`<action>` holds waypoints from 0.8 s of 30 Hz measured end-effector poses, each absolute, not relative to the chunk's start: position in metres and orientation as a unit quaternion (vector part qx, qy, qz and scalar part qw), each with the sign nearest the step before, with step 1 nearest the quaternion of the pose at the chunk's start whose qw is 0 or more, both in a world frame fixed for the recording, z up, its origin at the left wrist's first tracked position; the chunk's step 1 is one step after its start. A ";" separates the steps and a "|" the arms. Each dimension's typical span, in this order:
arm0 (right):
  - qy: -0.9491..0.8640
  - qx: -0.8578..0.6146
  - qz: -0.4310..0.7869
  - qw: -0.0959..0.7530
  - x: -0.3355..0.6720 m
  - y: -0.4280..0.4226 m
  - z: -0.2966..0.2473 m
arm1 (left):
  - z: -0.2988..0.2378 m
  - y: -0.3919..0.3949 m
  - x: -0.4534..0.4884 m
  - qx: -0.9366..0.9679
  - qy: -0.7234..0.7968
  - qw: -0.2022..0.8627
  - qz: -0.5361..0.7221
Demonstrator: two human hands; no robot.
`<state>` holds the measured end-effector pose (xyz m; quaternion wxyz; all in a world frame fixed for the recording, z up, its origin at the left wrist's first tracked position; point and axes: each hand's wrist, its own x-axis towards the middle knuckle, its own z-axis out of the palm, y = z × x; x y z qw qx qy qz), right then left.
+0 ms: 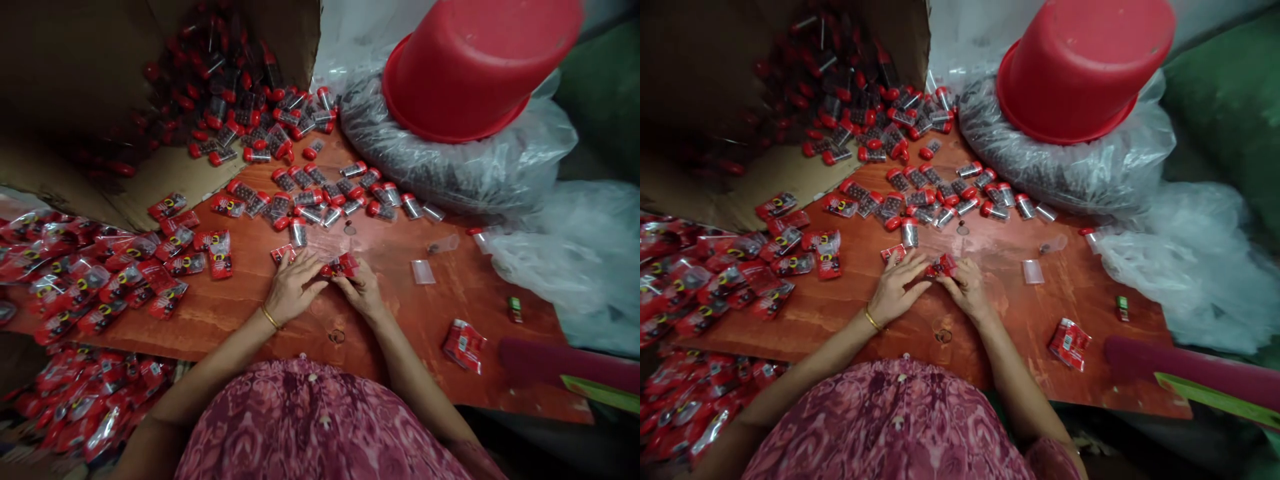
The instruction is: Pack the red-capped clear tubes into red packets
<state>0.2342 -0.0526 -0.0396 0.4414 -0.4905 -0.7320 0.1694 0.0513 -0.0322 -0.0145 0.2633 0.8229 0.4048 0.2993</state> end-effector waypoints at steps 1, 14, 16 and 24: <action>-0.734 -0.488 0.171 0.442 0.234 -0.052 -0.040 | -0.015 -0.031 0.050 0.827 0.401 0.248 0.306; -0.737 -0.488 0.201 0.423 0.237 -0.053 -0.032 | -0.020 -0.035 0.053 0.834 0.380 0.196 0.349; -0.741 -0.495 0.209 0.403 0.240 -0.056 -0.031 | -0.018 -0.037 0.054 0.830 0.394 0.191 0.344; -0.695 -0.583 0.239 0.346 0.229 -0.058 -0.028 | -0.005 -0.048 0.058 0.855 0.393 0.186 0.284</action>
